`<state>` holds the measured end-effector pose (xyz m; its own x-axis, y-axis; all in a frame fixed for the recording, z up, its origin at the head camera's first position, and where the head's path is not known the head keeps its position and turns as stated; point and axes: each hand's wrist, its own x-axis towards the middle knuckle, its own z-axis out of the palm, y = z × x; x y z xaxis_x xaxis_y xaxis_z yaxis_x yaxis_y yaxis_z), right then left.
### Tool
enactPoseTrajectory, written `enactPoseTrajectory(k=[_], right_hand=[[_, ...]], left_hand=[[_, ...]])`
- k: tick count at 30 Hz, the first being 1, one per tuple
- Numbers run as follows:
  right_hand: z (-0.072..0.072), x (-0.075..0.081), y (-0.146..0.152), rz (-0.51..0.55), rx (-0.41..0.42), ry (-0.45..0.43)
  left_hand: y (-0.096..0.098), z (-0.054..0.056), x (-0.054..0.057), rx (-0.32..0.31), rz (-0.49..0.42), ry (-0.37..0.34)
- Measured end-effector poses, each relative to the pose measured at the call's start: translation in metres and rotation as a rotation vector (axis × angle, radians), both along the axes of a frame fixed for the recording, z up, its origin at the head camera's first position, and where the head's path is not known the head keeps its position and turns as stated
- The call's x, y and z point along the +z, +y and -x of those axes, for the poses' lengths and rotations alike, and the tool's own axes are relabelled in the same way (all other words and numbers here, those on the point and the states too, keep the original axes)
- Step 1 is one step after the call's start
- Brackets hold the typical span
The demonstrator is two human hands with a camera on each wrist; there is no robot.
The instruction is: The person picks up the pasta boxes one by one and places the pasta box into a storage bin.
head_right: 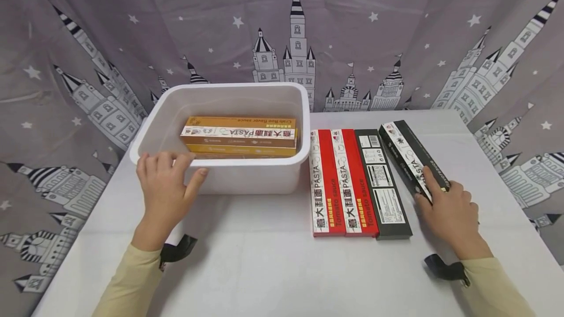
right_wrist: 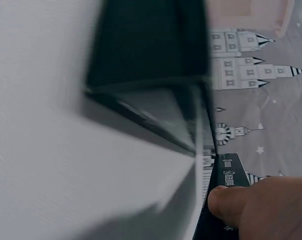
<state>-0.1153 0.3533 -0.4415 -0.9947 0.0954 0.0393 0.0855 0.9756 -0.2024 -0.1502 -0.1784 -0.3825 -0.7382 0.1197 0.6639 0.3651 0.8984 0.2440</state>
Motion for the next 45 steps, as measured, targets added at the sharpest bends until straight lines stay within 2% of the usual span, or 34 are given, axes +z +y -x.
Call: enactPoseTrajectory(k=[11, 21, 24, 31, 36, 45], right_hand=[[0.017, 0.041, 0.004, 0.018, 0.112, 0.045], [0.037, 0.084, -0.005, -0.054, 0.254, 0.128], [0.044, 0.096, -0.008, -0.078, 0.288, 0.12], [0.062, 0.133, -0.023, -0.118, 0.306, 0.01], [0.075, 0.154, -0.035, -0.107, 0.383, 0.012], [0.102, 0.182, -0.066, -0.11, 0.551, 0.039]], left_hand=[[-0.001, 0.0, -0.001, 0.006, 0.003, 0.022], [-0.001, 0.0, -0.002, 0.011, 0.003, 0.032], [-0.001, 0.0, -0.001, 0.012, 0.002, 0.027], [-0.001, 0.0, -0.002, 0.009, 0.003, 0.02], [0.0, 0.001, -0.002, 0.008, 0.002, 0.031], [0.001, 0.001, -0.001, 0.005, 0.001, 0.028]])
